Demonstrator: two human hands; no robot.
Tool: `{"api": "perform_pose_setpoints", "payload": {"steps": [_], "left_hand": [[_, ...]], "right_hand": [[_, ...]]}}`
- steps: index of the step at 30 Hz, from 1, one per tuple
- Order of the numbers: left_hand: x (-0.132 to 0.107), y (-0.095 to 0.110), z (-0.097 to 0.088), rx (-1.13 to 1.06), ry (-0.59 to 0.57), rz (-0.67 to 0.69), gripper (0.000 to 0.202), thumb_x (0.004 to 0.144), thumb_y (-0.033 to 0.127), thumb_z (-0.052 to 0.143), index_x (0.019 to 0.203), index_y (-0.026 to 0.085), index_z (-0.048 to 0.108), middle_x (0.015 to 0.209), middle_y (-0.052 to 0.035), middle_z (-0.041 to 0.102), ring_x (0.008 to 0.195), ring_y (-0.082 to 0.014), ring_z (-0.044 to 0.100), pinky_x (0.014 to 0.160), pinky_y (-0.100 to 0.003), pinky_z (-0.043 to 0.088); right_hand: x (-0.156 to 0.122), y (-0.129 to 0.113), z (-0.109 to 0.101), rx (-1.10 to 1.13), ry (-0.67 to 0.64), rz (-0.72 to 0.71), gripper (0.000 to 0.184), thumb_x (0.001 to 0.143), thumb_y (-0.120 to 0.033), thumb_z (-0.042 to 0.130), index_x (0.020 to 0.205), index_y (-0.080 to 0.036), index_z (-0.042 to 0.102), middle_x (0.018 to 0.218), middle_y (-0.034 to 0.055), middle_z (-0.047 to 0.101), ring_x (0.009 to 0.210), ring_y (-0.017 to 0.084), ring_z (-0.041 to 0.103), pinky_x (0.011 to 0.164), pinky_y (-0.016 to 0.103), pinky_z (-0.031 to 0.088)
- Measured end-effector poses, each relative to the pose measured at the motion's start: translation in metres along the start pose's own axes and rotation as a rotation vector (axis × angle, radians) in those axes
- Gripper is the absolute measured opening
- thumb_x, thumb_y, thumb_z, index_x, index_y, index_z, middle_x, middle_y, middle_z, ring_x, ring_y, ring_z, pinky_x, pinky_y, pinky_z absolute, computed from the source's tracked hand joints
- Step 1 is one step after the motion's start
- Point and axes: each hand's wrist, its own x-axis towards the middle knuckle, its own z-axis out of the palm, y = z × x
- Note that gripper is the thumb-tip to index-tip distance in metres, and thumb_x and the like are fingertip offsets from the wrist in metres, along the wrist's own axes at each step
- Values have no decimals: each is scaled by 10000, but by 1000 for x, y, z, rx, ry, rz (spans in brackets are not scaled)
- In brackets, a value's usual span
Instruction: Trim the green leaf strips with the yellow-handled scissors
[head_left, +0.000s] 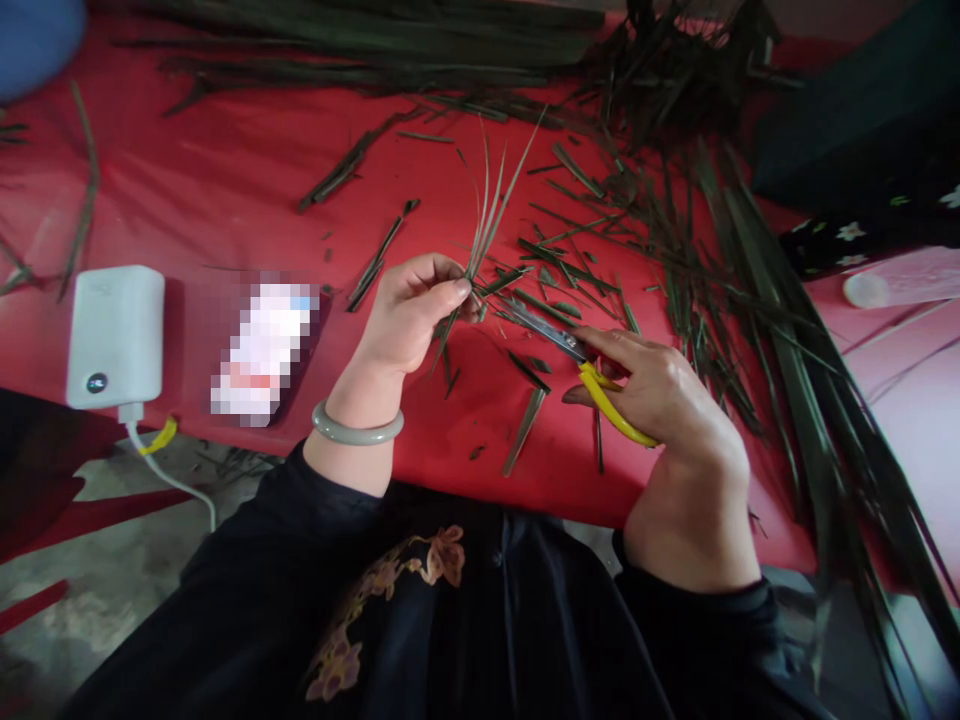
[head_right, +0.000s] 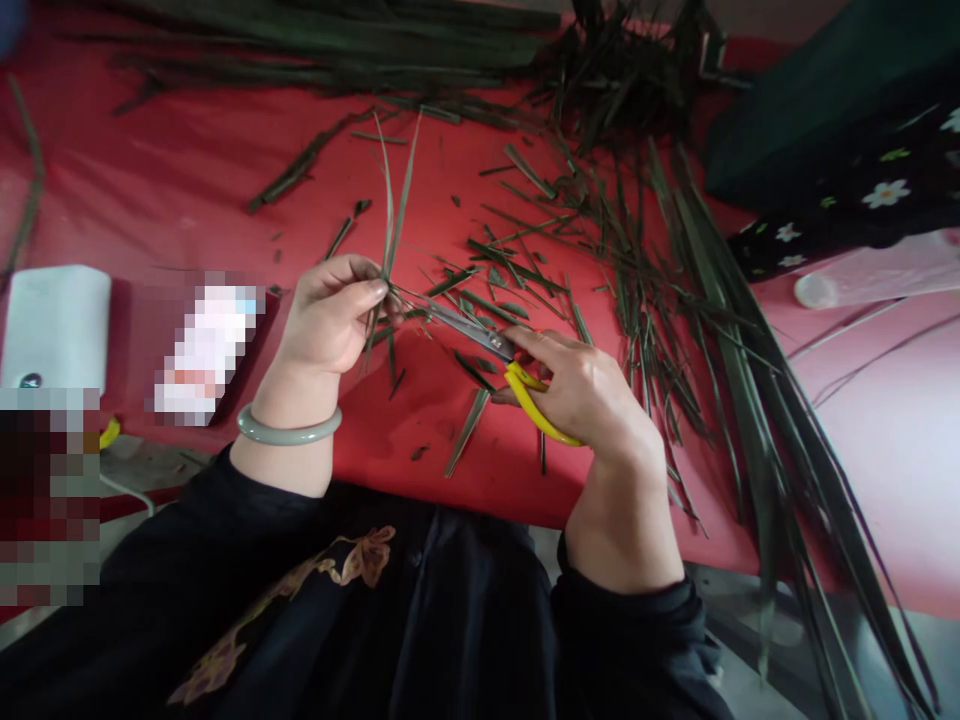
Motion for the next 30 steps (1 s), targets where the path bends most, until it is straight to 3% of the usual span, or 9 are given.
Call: {"api": "perform_pose_setpoints", "payload": {"steps": [9, 30], "left_hand": [[-1, -1, 0, -13, -50, -17, 145, 703, 240, 673, 686, 152, 560, 565, 34, 603, 518, -53, 587, 539, -188, 501], [-2, -2, 0, 4, -69, -25, 161, 691, 239, 694, 682, 147, 562, 589, 25, 599, 534, -50, 578, 540, -185, 492]], "right_hand": [[1, -1, -1, 75, 10, -46, 511, 755, -454, 665, 1202, -210, 628, 727, 11, 598, 576, 104, 521, 566, 221, 457], [1, -2, -1, 68, 34, -62, 487, 765, -471, 655, 1174, -207, 650, 695, 7, 615, 555, 97, 515, 553, 214, 446]]}}
